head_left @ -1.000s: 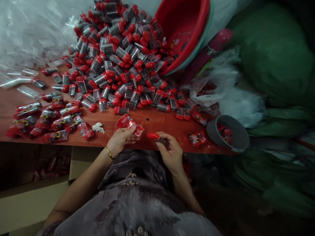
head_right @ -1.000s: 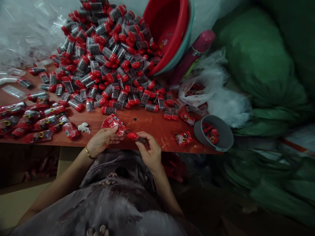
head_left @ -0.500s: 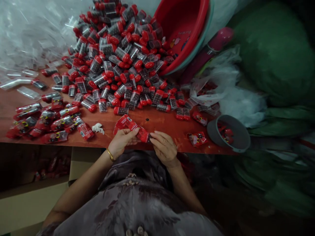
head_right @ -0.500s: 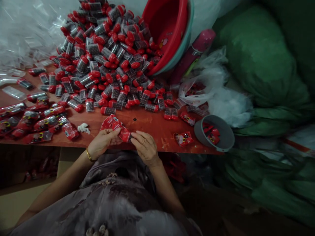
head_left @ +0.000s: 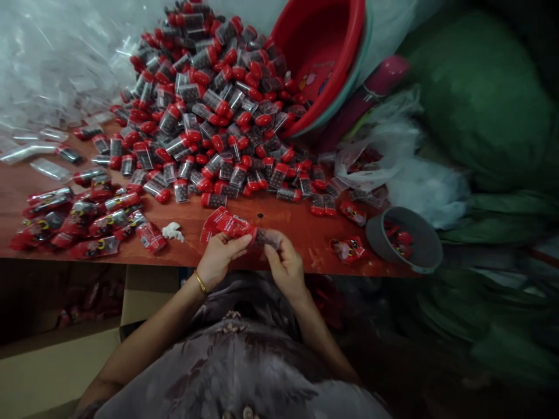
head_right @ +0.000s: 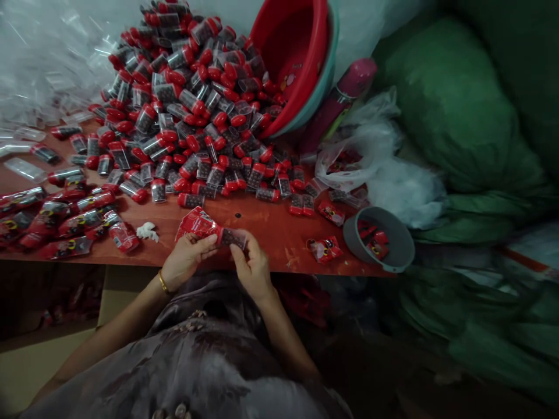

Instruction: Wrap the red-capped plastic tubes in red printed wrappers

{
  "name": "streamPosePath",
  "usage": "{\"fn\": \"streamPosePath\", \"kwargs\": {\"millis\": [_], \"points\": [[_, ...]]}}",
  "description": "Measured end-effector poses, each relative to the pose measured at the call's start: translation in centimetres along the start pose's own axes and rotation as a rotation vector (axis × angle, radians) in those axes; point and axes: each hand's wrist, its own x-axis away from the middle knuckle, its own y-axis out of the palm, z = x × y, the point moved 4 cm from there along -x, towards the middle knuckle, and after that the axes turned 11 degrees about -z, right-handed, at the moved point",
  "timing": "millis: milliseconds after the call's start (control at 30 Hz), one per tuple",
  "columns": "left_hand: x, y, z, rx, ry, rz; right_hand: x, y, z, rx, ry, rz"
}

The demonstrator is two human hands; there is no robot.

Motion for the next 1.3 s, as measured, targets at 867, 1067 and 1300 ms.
{"fn": "streamPosePath", "kwargs": {"millis": [867, 1067, 1300], "points": [[0.3, 0.9, -0.8, -0.047, 0.030, -0.122, -0.4, 4.7, 0.2, -0.557, 0.172, -0.224], [0.8, -0.4, 0.8, -0.004, 0.109, -0.108, -2.5, 4.7, -1.6, -0.379, 0.027, -0.460], [1.0, -4.3, 4.7, 0.185, 0.155, 0.028, -6.7, 5.2, -1.1, 0.048, 0.005, -0.336]]}}
